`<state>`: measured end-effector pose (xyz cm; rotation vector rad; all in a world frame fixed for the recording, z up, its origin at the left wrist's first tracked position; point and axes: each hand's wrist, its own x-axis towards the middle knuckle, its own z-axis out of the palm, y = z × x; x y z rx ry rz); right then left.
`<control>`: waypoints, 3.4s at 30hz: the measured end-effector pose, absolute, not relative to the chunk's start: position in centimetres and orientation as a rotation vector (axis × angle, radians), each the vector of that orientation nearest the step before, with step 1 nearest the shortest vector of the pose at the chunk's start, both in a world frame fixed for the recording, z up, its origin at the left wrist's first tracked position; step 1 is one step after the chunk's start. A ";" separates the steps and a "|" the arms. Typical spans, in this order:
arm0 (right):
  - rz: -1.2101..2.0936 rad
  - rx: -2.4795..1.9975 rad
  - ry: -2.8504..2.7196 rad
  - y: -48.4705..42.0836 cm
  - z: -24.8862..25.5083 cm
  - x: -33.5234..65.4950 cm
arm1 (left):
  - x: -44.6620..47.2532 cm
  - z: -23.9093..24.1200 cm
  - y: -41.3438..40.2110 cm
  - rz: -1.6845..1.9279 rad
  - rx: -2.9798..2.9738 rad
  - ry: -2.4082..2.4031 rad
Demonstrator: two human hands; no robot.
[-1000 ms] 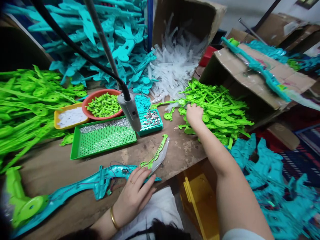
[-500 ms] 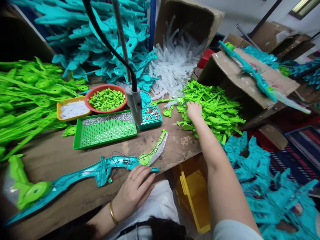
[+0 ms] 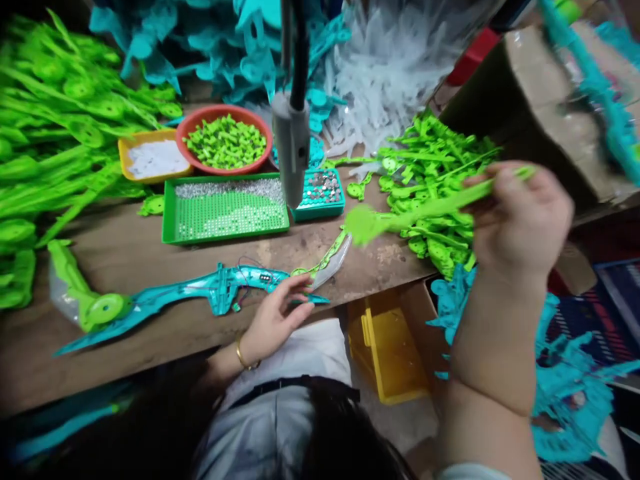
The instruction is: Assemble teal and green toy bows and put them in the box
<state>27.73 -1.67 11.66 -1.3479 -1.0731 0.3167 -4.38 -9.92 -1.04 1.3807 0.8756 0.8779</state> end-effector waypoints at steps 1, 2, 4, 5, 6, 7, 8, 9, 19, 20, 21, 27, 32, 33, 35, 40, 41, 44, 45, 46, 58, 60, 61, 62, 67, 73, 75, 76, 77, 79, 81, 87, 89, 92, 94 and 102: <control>0.552 -1.383 -1.060 -3.1 10.2 25.8 | -4.0 -0.9 -9.9 0.803 1.189 0.801; 0.748 -1.452 -1.035 -4.5 8.5 24.0 | -3.7 -0.9 -9.8 0.733 1.024 0.741; 0.846 -1.658 -1.088 -6.7 4.8 21.3 | -3.3 -0.8 -9.9 0.646 0.789 0.706; 0.710 -1.740 -1.193 -7.6 3.2 20.4 | -3.2 -0.9 -10.0 0.635 0.708 0.735; 0.543 -1.794 -1.327 -8.2 1.8 19.8 | -3.2 -0.9 -10.1 0.637 0.643 0.776; 0.367 -1.818 -1.459 -8.5 0.8 19.6 | -3.2 -1.0 -10.2 0.648 0.591 0.811; 0.227 -1.823 -1.563 -8.6 0.0 19.6 | -3.2 -1.1 -10.3 0.662 0.558 0.836; 0.155 -1.835 -1.620 -8.4 -0.7 19.8 | -3.2 -1.2 -10.4 0.682 0.547 0.853; 0.663 -1.983 -1.491 -1.6 -5.7 22.3 | -3.3 -4.6 -8.2 1.105 1.052 1.215; 0.678 -1.971 -1.486 -1.5 -5.8 22.3 | -3.4 -4.8 -8.0 1.087 1.060 1.222; 0.698 -1.959 -1.478 -1.5 -5.8 22.2 | -3.4 -5.0 -7.8 1.068 1.064 1.227; 0.774 -1.895 -1.426 -1.2 -5.6 21.9 | -3.7 -5.1 -7.7 1.016 1.079 1.239; 0.704 -1.894 -1.466 -0.7 -5.4 21.4 | -3.9 -5.0 -7.7 0.990 1.095 1.233; 0.686 -1.892 -1.481 -0.6 -5.3 21.4 | -3.9 -5.0 -7.7 0.984 1.100 1.232; 0.672 -1.884 -1.495 -0.5 -5.1 21.3 | -4.0 -4.9 -7.6 0.975 1.112 1.229; 0.785 -1.868 -1.427 0.0 -5.2 21.7 | -4.1 -4.6 -7.6 0.964 1.126 1.229; 0.818 -1.865 -1.406 0.1 -5.3 21.9 | -4.1 -4.6 -7.6 0.962 1.128 1.230; 0.919 -1.842 -1.344 0.5 -5.5 22.2 | -4.1 -4.6 -7.6 0.958 1.141 1.226; 0.949 -1.833 -1.329 0.5 -5.5 22.2 | -4.1 -4.6 -7.6 0.959 1.144 1.223; 0.973 -1.825 -1.319 0.6 -5.5 22.2 | -4.1 -4.6 -7.6 0.958 1.143 1.220; 1.011 -1.882 -1.403 0.8 -4.7 22.5 | -4.0 -4.9 -7.9 0.955 1.143 1.248; 1.019 -1.902 -1.429 0.2 -4.7 23.2 | -4.0 -4.9 -8.0 0.950 1.141 1.256; 1.016 -1.915 -1.438 -0.1 -4.7 23.6 | -4.0 -4.8 -8.1 0.949 1.139 1.257; 1.008 -1.929 -1.446 -0.5 -4.8 23.9 | -4.0 -4.8 -8.1 0.949 1.137 1.257; 0.737 -1.989 -1.517 -2.1 -3.3 24.1 | -4.3 -4.5 -8.0 0.941 1.155 1.218; 0.269 -1.440 -2.208 -5.6 2.1 18.2 | -3.9 -2.5 -8.3 0.858 1.168 1.131; 0.334 -1.250 -2.415 -6.7 2.2 16.2 | -3.6 -1.6 -8.5 0.824 1.035 1.068; 0.362 -1.195 -2.454 -7.1 1.9 15.4 | -3.5 -1.3 -8.6 0.802 0.952 1.037; 0.379 -1.161 -2.456 -7.4 1.4 14.9 | -3.5 -1.1 -8.7 0.778 0.874 1.011; 0.398 -1.120 -2.417 -7.9 0.3 14.3 | -3.6 -0.9 -8.8 0.736 0.766 0.985; 0.407 -1.103 -2.393 -8.2 -0.6 14.1 | -3.8 -1.0 -8.9 0.707 0.723 0.980; 0.456 -1.183 -2.391 -8.8 -0.8 14.0 | -4.3 -1.2 -9.4 0.666 0.753 0.899; 0.427 -1.252 -2.383 -8.8 -0.7 14.5 | -5.0 -1.1 -9.9 0.692 0.889 0.932; 0.352 -1.348 -2.392 -8.5 -1.0 15.6 | -6.6 -1.3 -10.5 0.789 1.419 1.102; 0.366 -1.346 -2.431 -8.4 -1.4 15.9 | -7.6 -2.1 -10.6 0.792 1.828 1.183; 0.428 -1.256 -2.516 -8.0 -2.5 14.3 | -7.9 -5.0 -9.9 0.596 2.371 1.342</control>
